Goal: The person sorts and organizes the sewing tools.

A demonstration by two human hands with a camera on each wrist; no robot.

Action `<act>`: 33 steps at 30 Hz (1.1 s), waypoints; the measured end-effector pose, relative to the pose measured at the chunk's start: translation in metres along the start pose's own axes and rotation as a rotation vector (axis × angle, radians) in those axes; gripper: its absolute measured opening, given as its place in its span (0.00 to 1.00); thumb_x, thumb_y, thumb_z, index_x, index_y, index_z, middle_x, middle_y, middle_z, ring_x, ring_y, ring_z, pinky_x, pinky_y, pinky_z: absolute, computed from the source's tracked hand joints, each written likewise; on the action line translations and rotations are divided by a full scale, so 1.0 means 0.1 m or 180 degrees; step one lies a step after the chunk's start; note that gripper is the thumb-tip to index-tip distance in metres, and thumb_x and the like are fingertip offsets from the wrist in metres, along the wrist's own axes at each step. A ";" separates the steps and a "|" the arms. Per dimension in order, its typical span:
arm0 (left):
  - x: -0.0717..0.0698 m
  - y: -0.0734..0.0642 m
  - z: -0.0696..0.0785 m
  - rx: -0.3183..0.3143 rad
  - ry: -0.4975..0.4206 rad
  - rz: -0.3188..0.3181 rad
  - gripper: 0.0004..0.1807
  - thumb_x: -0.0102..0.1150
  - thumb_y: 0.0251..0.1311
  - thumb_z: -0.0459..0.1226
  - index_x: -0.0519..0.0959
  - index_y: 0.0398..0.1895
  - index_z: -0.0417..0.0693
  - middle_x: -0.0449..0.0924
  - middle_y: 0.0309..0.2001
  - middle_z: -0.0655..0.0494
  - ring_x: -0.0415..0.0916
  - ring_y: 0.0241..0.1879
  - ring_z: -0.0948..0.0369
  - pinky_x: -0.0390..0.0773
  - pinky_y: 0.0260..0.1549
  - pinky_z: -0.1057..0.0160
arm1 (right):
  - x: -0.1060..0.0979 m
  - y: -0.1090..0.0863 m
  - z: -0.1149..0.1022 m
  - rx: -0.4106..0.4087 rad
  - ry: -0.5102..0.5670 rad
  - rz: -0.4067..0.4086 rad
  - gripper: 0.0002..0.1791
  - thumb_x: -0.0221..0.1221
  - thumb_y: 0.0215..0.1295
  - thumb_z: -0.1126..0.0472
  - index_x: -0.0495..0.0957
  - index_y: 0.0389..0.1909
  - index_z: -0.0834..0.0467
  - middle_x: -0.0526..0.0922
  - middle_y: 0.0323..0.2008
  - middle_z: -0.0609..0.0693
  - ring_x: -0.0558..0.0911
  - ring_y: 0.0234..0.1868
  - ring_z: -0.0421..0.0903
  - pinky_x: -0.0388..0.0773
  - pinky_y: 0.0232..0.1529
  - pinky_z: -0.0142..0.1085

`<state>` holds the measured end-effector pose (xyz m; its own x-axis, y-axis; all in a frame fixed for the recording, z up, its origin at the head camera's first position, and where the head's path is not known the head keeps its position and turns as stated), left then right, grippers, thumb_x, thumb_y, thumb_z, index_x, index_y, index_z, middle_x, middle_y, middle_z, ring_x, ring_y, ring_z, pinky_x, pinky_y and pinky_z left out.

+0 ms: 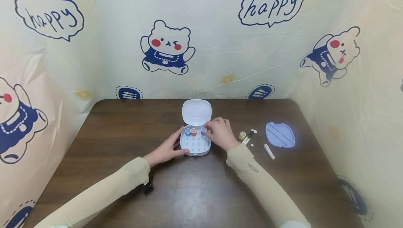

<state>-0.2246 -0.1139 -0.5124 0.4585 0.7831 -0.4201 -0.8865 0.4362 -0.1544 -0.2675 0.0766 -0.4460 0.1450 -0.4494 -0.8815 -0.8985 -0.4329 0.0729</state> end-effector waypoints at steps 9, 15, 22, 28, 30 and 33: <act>-0.01 0.00 -0.01 -0.0072 0.0113 0.0004 0.59 0.72 0.65 0.47 0.40 0.86 0.46 0.44 0.84 0.44 0.53 0.80 0.50 0.63 0.73 0.51 | 0.12 0.07 -0.02 0.0011 -0.0076 -0.0046 0.12 0.71 0.67 0.58 0.88 0.50 0.54 0.89 0.43 0.49 0.76 0.60 0.55 0.61 0.70 0.59; 0.00 0.00 0.01 -0.0026 0.0086 -0.0026 0.59 0.72 0.66 0.47 0.39 0.86 0.45 0.43 0.84 0.42 0.52 0.80 0.49 0.63 0.74 0.51 | 0.15 0.10 -0.03 -0.0022 -0.0127 -0.0025 0.11 0.70 0.68 0.58 0.88 0.49 0.54 0.90 0.44 0.49 0.76 0.60 0.56 0.60 0.69 0.61; 0.00 0.01 0.01 -0.0005 0.0086 -0.0032 0.59 0.72 0.65 0.48 0.40 0.86 0.46 0.43 0.84 0.43 0.52 0.80 0.49 0.63 0.74 0.50 | 0.21 0.11 -0.04 0.0011 -0.0205 -0.0007 0.12 0.70 0.68 0.57 0.88 0.50 0.54 0.90 0.44 0.48 0.77 0.58 0.56 0.61 0.69 0.60; 0.01 0.01 0.00 0.0002 0.0072 -0.0033 0.59 0.71 0.66 0.47 0.40 0.86 0.45 0.42 0.84 0.42 0.52 0.80 0.48 0.63 0.73 0.50 | 0.24 0.10 -0.05 0.0032 -0.0297 0.0030 0.11 0.71 0.67 0.57 0.88 0.49 0.54 0.90 0.44 0.48 0.77 0.56 0.55 0.60 0.69 0.60; 0.01 0.01 0.00 0.0003 0.0064 -0.0032 0.58 0.71 0.66 0.47 0.40 0.86 0.45 0.43 0.84 0.42 0.53 0.80 0.48 0.63 0.73 0.49 | 0.25 0.10 -0.06 0.0039 -0.0320 0.0042 0.11 0.71 0.67 0.56 0.88 0.48 0.54 0.90 0.44 0.48 0.77 0.55 0.55 0.60 0.69 0.60; 0.00 0.01 0.01 -0.0007 0.0068 -0.0034 0.58 0.71 0.66 0.47 0.40 0.86 0.45 0.42 0.84 0.42 0.52 0.80 0.48 0.63 0.73 0.50 | 0.25 0.11 -0.07 0.0045 -0.0347 0.0064 0.12 0.71 0.67 0.55 0.88 0.48 0.54 0.90 0.44 0.48 0.77 0.54 0.54 0.61 0.69 0.60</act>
Point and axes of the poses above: each hand's wrist, its own y-axis towards the middle knuckle, its own x-axis out of the palm, z = x × y, the point moved 8 cm from there along y, towards the middle knuckle
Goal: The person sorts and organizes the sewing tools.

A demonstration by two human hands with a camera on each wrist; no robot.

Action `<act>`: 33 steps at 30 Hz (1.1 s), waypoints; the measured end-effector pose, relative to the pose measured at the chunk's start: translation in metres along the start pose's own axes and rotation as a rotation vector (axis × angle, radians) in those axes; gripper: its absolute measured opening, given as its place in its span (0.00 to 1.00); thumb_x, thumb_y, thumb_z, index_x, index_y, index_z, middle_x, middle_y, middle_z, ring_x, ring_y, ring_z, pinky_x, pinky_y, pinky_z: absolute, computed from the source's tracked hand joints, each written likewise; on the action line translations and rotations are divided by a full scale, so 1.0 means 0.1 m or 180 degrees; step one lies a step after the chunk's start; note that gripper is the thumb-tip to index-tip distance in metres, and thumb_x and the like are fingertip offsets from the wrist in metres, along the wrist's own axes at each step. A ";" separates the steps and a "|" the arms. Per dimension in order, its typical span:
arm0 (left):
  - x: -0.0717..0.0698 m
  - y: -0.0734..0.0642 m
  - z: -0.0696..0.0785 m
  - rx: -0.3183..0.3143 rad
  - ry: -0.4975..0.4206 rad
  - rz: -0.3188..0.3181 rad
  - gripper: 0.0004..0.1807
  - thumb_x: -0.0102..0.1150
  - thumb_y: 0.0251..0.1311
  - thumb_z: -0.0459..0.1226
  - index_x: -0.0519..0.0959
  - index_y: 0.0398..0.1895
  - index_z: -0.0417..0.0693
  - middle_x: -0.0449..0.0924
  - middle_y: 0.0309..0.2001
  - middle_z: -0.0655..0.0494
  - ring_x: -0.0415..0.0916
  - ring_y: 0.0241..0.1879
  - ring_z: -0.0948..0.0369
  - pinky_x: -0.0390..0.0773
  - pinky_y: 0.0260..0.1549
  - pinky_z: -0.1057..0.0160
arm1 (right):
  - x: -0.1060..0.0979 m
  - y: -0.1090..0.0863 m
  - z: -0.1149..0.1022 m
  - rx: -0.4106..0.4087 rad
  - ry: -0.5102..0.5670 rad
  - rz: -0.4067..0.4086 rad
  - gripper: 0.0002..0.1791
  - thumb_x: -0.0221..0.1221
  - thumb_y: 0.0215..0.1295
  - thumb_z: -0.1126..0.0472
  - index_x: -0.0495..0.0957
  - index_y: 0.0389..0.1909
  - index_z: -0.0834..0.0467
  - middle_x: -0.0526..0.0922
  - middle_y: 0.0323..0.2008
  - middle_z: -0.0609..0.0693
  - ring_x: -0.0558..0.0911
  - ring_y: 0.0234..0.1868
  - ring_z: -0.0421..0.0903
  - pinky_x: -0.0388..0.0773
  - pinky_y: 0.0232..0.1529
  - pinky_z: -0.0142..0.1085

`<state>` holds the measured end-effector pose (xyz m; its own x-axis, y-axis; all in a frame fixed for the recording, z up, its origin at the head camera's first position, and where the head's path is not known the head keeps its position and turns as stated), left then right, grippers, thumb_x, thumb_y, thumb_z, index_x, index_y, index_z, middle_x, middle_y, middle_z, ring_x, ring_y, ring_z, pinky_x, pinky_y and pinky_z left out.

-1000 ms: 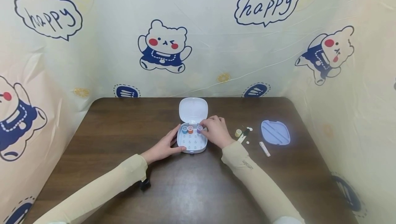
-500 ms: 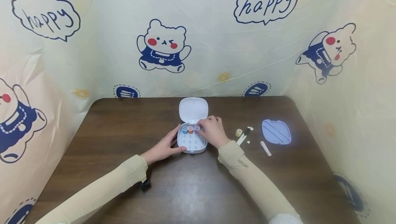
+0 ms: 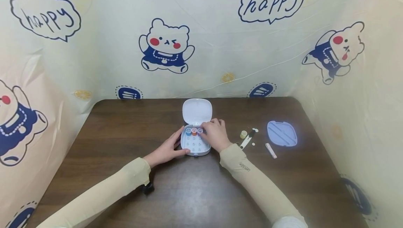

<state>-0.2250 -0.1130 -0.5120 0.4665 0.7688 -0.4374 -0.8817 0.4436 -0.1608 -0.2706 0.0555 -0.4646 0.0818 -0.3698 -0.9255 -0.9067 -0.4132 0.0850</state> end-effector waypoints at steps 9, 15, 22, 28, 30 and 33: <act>-0.01 0.00 -0.02 -0.0027 0.0051 0.0025 0.59 0.72 0.65 0.48 0.39 0.86 0.47 0.42 0.84 0.44 0.52 0.81 0.50 0.62 0.74 0.51 | 0.01 0.01 -0.02 0.0083 -0.0095 0.0057 0.11 0.72 0.67 0.54 0.88 0.44 0.55 0.90 0.40 0.48 0.78 0.53 0.54 0.61 0.69 0.60; -0.01 0.00 -0.03 -0.0024 0.0044 0.0023 0.59 0.72 0.65 0.48 0.40 0.86 0.47 0.42 0.84 0.44 0.52 0.81 0.50 0.62 0.74 0.51 | 0.00 0.00 -0.04 0.0062 -0.0176 0.0158 0.11 0.72 0.66 0.53 0.88 0.43 0.55 0.90 0.39 0.48 0.79 0.52 0.54 0.64 0.67 0.60; 0.00 0.00 -0.03 -0.0004 0.0082 0.0025 0.59 0.72 0.65 0.49 0.40 0.86 0.46 0.44 0.84 0.43 0.52 0.80 0.49 0.62 0.74 0.51 | 0.00 -0.02 -0.04 0.0077 -0.0197 0.0176 0.13 0.72 0.65 0.52 0.88 0.44 0.56 0.90 0.38 0.48 0.79 0.50 0.53 0.65 0.66 0.59; 0.00 0.00 -0.03 0.0013 0.0090 0.0043 0.59 0.72 0.65 0.48 0.40 0.86 0.45 0.44 0.84 0.42 0.52 0.80 0.49 0.62 0.74 0.51 | -0.03 -0.04 -0.03 0.0053 -0.0164 0.0206 0.14 0.73 0.65 0.53 0.88 0.46 0.57 0.90 0.38 0.48 0.80 0.50 0.53 0.65 0.66 0.59; 0.00 0.00 -0.02 0.0016 0.0086 0.0037 0.59 0.72 0.65 0.48 0.40 0.86 0.44 0.44 0.84 0.42 0.52 0.80 0.49 0.62 0.74 0.51 | -0.05 -0.05 -0.03 0.0047 -0.0161 0.0206 0.13 0.72 0.66 0.53 0.88 0.46 0.57 0.89 0.37 0.48 0.80 0.51 0.53 0.65 0.67 0.59; -0.01 -0.01 -0.01 0.0002 0.0090 0.0030 0.59 0.71 0.65 0.48 0.40 0.86 0.44 0.44 0.84 0.42 0.52 0.81 0.49 0.62 0.74 0.50 | -0.06 -0.07 -0.02 0.0027 -0.0146 0.0215 0.12 0.72 0.66 0.53 0.88 0.45 0.56 0.89 0.36 0.46 0.79 0.51 0.52 0.65 0.67 0.59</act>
Point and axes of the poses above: each hand's wrist, its own y-axis towards the middle knuckle, its own x-axis out of the palm, z = x × y, the point moved 8 cm from there along y, towards the middle knuckle
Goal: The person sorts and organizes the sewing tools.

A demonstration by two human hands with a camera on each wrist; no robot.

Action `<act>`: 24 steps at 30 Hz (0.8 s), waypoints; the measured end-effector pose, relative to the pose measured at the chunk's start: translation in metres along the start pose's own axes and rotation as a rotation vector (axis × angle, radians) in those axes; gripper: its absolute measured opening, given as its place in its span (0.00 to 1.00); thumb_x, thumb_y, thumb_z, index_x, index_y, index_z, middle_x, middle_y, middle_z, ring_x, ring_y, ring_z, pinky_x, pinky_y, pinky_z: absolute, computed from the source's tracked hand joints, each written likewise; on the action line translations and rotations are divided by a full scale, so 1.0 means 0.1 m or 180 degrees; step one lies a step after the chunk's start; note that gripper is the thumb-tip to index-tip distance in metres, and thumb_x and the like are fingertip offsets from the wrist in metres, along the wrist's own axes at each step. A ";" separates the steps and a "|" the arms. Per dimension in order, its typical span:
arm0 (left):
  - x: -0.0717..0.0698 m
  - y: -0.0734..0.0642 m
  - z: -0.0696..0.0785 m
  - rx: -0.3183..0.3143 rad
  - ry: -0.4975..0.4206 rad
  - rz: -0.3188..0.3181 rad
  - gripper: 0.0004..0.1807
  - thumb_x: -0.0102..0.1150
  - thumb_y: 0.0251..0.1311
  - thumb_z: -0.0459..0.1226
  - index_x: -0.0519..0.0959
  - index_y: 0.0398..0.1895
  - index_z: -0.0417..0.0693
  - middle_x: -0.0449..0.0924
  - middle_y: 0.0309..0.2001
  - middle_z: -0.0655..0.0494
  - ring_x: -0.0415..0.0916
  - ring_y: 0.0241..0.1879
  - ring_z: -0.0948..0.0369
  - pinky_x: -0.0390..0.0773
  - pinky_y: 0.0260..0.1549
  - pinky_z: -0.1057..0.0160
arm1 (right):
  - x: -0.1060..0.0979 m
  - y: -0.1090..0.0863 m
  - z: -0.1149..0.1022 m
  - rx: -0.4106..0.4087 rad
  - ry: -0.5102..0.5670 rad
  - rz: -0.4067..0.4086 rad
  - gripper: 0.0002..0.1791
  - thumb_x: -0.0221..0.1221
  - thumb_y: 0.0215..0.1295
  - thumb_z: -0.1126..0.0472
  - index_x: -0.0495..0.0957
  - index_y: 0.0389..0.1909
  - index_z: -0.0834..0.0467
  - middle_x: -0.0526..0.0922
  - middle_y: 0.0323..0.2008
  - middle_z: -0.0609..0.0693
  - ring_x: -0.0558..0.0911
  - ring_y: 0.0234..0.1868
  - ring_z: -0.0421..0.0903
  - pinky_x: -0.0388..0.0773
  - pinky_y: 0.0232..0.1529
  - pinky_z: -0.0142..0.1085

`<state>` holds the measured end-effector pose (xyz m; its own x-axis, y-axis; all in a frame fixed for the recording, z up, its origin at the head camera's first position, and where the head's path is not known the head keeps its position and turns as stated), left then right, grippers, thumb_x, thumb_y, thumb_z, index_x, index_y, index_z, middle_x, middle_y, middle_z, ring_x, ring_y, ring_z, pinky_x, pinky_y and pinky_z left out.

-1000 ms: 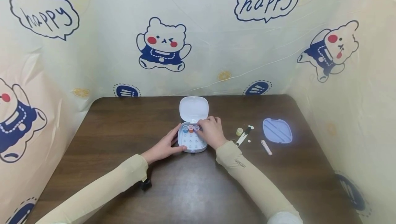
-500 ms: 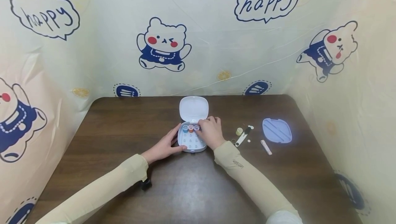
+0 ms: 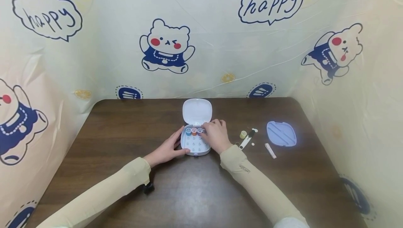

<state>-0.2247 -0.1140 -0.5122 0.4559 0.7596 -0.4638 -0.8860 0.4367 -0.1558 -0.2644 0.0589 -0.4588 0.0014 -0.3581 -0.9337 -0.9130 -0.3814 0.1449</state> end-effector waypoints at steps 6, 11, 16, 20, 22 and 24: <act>0.00 0.00 -0.01 0.0002 0.0014 -0.0003 0.59 0.71 0.65 0.49 0.40 0.86 0.45 0.44 0.84 0.42 0.53 0.80 0.48 0.63 0.73 0.50 | -0.06 -0.05 0.03 -0.0057 0.0086 0.0041 0.12 0.72 0.66 0.54 0.89 0.45 0.55 0.89 0.37 0.46 0.79 0.53 0.52 0.65 0.67 0.59; 0.00 0.01 -0.02 -0.0047 0.0003 0.0002 0.59 0.72 0.65 0.49 0.41 0.86 0.46 0.43 0.84 0.44 0.52 0.81 0.49 0.63 0.73 0.51 | -0.14 -0.10 0.06 -0.0082 0.0140 0.0166 0.12 0.71 0.67 0.56 0.88 0.47 0.56 0.89 0.37 0.47 0.80 0.52 0.53 0.67 0.65 0.58; 0.00 0.00 -0.03 -0.0094 0.0013 0.0014 0.60 0.73 0.64 0.50 0.40 0.86 0.48 0.44 0.84 0.46 0.52 0.81 0.51 0.62 0.74 0.51 | -0.18 -0.15 0.11 -0.0076 0.0170 0.0212 0.12 0.70 0.68 0.56 0.88 0.49 0.56 0.90 0.38 0.47 0.80 0.53 0.53 0.67 0.65 0.59; 0.00 0.00 -0.04 -0.0086 0.0040 0.0011 0.60 0.73 0.64 0.50 0.40 0.86 0.48 0.44 0.84 0.45 0.51 0.81 0.50 0.62 0.74 0.51 | -0.22 -0.18 0.15 -0.0049 0.0214 0.0175 0.12 0.69 0.69 0.56 0.88 0.49 0.56 0.90 0.39 0.48 0.80 0.53 0.54 0.67 0.66 0.59; 0.00 0.01 -0.04 -0.0075 0.0034 0.0018 0.60 0.73 0.63 0.50 0.41 0.86 0.48 0.44 0.84 0.45 0.51 0.81 0.50 0.62 0.74 0.51 | -0.24 -0.19 0.17 -0.0032 0.0229 0.0192 0.12 0.69 0.69 0.56 0.87 0.48 0.56 0.90 0.39 0.48 0.80 0.53 0.54 0.67 0.66 0.59; 0.00 0.01 -0.04 -0.0064 0.0033 0.0025 0.60 0.73 0.63 0.50 0.41 0.86 0.47 0.44 0.84 0.45 0.51 0.81 0.50 0.62 0.74 0.51 | -0.26 -0.21 0.21 -0.0014 0.0229 0.0230 0.11 0.69 0.69 0.56 0.87 0.47 0.56 0.90 0.39 0.48 0.80 0.53 0.54 0.67 0.66 0.59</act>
Point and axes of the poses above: each hand's wrist, its own y-axis towards the middle knuckle, its own x-axis out of the palm, z = x × y, the point moved 8 cm from there along y, towards the middle knuckle
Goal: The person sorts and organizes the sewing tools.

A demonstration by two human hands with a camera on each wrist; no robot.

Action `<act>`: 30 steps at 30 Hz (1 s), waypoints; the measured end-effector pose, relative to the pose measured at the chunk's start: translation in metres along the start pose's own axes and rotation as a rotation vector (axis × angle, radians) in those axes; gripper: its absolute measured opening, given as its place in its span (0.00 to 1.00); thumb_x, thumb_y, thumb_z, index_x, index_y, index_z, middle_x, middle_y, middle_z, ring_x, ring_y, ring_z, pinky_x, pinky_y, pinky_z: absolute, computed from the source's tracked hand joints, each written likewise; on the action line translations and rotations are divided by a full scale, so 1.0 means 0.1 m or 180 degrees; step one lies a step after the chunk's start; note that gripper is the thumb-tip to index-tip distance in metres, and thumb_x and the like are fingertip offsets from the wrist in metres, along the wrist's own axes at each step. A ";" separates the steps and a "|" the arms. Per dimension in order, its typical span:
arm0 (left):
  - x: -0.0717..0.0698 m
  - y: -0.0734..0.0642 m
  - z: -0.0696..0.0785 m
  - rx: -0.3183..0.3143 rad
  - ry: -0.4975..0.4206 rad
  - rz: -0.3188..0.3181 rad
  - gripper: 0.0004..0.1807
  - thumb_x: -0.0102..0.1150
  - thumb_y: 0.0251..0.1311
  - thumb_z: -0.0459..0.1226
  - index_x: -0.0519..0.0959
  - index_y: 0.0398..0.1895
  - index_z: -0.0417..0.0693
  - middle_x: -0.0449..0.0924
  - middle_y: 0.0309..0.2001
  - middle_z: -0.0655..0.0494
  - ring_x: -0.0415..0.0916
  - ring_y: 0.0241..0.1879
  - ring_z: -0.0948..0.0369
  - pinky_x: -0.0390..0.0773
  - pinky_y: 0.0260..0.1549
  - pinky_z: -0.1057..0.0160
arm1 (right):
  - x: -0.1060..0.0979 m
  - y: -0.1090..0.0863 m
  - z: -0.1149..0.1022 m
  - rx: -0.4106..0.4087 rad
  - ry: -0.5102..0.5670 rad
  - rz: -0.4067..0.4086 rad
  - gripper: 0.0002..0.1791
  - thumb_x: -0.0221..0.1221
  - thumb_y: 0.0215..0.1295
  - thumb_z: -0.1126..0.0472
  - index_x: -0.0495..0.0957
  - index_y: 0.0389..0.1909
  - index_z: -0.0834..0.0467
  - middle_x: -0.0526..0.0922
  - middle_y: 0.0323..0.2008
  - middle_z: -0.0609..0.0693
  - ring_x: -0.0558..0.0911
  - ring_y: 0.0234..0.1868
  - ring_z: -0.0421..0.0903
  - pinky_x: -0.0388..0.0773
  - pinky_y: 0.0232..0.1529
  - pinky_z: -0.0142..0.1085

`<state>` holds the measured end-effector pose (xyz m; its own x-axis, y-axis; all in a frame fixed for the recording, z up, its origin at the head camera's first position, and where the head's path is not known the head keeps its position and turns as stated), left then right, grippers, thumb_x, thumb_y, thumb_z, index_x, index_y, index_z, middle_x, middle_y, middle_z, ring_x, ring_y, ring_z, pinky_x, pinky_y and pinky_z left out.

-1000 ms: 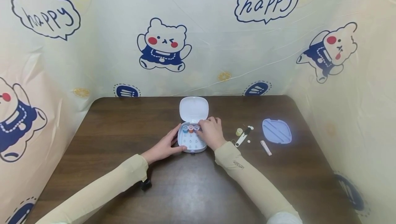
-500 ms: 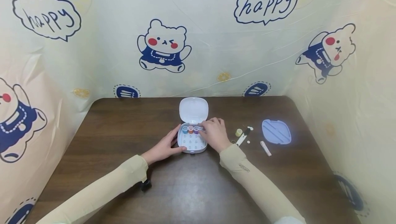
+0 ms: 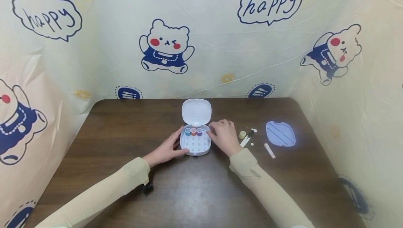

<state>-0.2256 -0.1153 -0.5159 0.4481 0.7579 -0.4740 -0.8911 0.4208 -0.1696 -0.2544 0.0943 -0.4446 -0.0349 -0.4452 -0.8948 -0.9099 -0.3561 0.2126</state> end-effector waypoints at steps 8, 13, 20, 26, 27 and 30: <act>0.01 0.00 0.01 -0.0007 0.0044 -0.0016 0.60 0.73 0.64 0.50 0.40 0.86 0.47 0.44 0.84 0.45 0.51 0.81 0.51 0.62 0.74 0.53 | -0.08 -0.12 0.22 0.0078 0.0020 0.0055 0.12 0.70 0.68 0.54 0.88 0.48 0.57 0.90 0.40 0.49 0.80 0.52 0.55 0.67 0.64 0.59; 0.01 0.00 0.02 0.0008 0.0063 -0.0005 0.60 0.73 0.64 0.50 0.41 0.86 0.46 0.44 0.84 0.43 0.51 0.81 0.49 0.63 0.74 0.51 | -0.17 -0.22 0.36 0.0086 -0.0052 0.0150 0.12 0.71 0.67 0.55 0.88 0.45 0.57 0.90 0.39 0.51 0.80 0.51 0.57 0.68 0.61 0.60; 0.00 0.00 0.01 0.0007 0.0055 0.0003 0.60 0.73 0.64 0.50 0.41 0.86 0.47 0.43 0.84 0.43 0.51 0.81 0.49 0.62 0.74 0.50 | -0.29 -0.33 0.51 0.0021 -0.0162 0.0316 0.11 0.71 0.66 0.57 0.88 0.44 0.58 0.90 0.39 0.52 0.80 0.50 0.59 0.70 0.56 0.61; -0.01 0.00 0.01 0.0028 0.0062 0.0009 0.60 0.73 0.64 0.50 0.41 0.86 0.46 0.43 0.84 0.43 0.50 0.81 0.49 0.62 0.74 0.51 | -0.33 -0.41 0.61 0.0103 -0.0205 0.0331 0.11 0.71 0.66 0.57 0.88 0.45 0.58 0.90 0.41 0.54 0.80 0.51 0.60 0.69 0.58 0.62; -0.01 0.00 0.01 0.0035 0.0054 0.0009 0.60 0.73 0.64 0.50 0.41 0.86 0.46 0.43 0.84 0.43 0.50 0.81 0.49 0.62 0.74 0.50 | -0.34 -0.42 0.62 0.0113 -0.0222 0.0337 0.11 0.71 0.66 0.57 0.88 0.45 0.58 0.90 0.41 0.54 0.80 0.51 0.60 0.69 0.58 0.62; -0.01 0.00 0.02 0.0045 0.0031 0.0011 0.60 0.73 0.64 0.50 0.41 0.86 0.45 0.43 0.84 0.42 0.50 0.81 0.48 0.62 0.74 0.50 | -0.37 -0.45 0.66 0.0123 -0.0257 0.0362 0.11 0.72 0.65 0.57 0.88 0.45 0.58 0.90 0.43 0.56 0.80 0.51 0.61 0.69 0.59 0.62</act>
<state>-0.2255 -0.1149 -0.5139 0.4442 0.7546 -0.4830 -0.8916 0.4252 -0.1557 -0.2390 0.1809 -0.4469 -0.1705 -0.4128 -0.8947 -0.9134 -0.2745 0.3007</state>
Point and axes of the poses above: each hand's wrist, its own y-axis towards the middle knuckle, its own x-axis out of the palm, z = x × y, the point moved 8 cm from there along y, towards the middle knuckle
